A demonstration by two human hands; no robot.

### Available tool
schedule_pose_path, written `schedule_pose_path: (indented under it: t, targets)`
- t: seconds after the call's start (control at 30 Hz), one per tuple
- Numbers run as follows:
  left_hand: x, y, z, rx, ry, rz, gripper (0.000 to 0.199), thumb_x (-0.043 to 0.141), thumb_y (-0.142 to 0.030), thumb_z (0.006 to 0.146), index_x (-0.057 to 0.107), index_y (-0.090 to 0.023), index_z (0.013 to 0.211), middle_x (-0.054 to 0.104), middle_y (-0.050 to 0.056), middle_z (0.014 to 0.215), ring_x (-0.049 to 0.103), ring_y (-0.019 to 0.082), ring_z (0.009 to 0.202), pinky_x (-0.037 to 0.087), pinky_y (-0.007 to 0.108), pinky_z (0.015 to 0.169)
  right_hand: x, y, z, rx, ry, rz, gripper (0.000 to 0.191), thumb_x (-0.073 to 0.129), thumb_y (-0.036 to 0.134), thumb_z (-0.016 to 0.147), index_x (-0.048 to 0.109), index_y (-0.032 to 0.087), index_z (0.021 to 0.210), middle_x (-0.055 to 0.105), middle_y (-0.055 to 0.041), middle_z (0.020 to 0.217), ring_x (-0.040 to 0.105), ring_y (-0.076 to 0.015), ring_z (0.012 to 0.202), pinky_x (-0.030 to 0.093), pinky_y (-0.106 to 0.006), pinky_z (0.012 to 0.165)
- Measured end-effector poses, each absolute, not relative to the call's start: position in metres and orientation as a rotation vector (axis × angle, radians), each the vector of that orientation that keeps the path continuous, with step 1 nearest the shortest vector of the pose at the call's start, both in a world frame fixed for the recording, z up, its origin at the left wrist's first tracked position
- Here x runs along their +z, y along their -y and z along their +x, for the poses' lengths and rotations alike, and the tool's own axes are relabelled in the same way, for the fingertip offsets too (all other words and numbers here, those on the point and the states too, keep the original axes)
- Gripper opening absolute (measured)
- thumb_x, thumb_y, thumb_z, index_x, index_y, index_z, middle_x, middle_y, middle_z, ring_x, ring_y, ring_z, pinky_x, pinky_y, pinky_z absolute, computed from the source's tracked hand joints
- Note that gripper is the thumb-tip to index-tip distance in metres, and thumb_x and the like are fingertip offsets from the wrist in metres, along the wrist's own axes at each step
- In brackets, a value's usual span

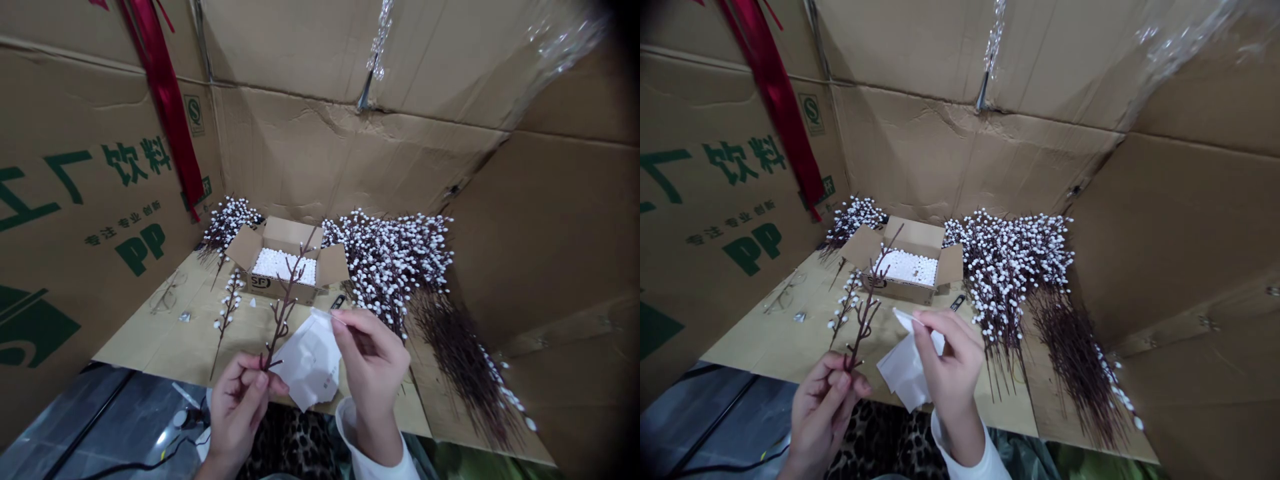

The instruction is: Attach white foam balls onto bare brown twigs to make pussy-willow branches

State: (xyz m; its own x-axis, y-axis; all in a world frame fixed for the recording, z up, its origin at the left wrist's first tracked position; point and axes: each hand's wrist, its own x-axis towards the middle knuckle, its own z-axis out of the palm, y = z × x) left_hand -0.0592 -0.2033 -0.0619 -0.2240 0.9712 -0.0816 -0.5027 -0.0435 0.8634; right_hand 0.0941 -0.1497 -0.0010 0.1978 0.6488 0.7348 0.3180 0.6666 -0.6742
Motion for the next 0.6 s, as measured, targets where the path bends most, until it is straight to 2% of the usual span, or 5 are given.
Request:
schedule_pose_path:
  t: [0.07,0.17,0.27,0.4,0.6]
  targets:
    - [-0.058,0.201,-0.059,1.573,-0.973,0.645,0.037,0.081,-0.047,0.068,0.061,-0.018,0.079,0.067,0.0,0.051,0.03,0.0,0.029,0.021,0.009,0.032,-0.019,0.146,0.106,0.279,1.402,-1.038,0.01,0.063,0.018,0.085,0.071,0.021,0.081,0.073,-0.0039,0.074,0.068,-0.0184,0.068,0.054,-0.03,0.059]
    - [-0.052,0.198,-0.057,1.566,-0.985,0.617,0.042,0.082,-0.049,0.065,0.061,-0.018,0.083,0.067,0.0,0.05,0.034,0.002,0.03,0.024,0.01,0.032,-0.055,0.133,0.126,0.314,1.589,-1.317,0.019,0.055,0.027,0.091,0.072,0.018,0.085,0.073,-0.0071,0.082,0.068,-0.0207,0.076,0.054,-0.033,0.065]
    - [-0.051,0.195,-0.056,1.54,-1.003,0.628,0.044,0.082,-0.05,0.065,0.061,-0.018,0.086,0.069,0.002,0.053,0.04,0.005,0.034,0.03,0.012,0.034,-0.089,0.121,0.139,0.348,1.727,-1.408,0.019,0.057,0.025,0.089,0.074,0.019,0.082,0.073,-0.0068,0.081,0.067,-0.0229,0.078,0.053,-0.036,0.071]
    - [-0.055,0.193,-0.057,1.53,-0.991,0.663,0.041,0.079,-0.049,0.07,0.059,-0.019,0.089,0.071,0.003,0.058,0.041,0.005,0.036,0.031,0.013,0.036,-0.117,0.113,0.143,0.357,1.906,-1.483,0.02,0.058,0.02,0.086,0.078,0.022,0.084,0.071,-0.0076,0.084,0.063,-0.0251,0.086,0.049,-0.039,0.079]
    - [-0.051,0.19,-0.06,1.533,-0.908,0.62,0.037,0.085,-0.042,0.066,0.061,-0.019,0.081,0.072,0.001,0.065,0.051,0.006,0.045,0.041,0.015,0.045,-0.116,0.111,0.155,0.369,2.058,-1.497,0.037,0.059,0.011,0.079,0.073,0.021,0.112,0.068,-0.0098,0.087,0.062,-0.0269,0.085,0.05,-0.04,0.078]
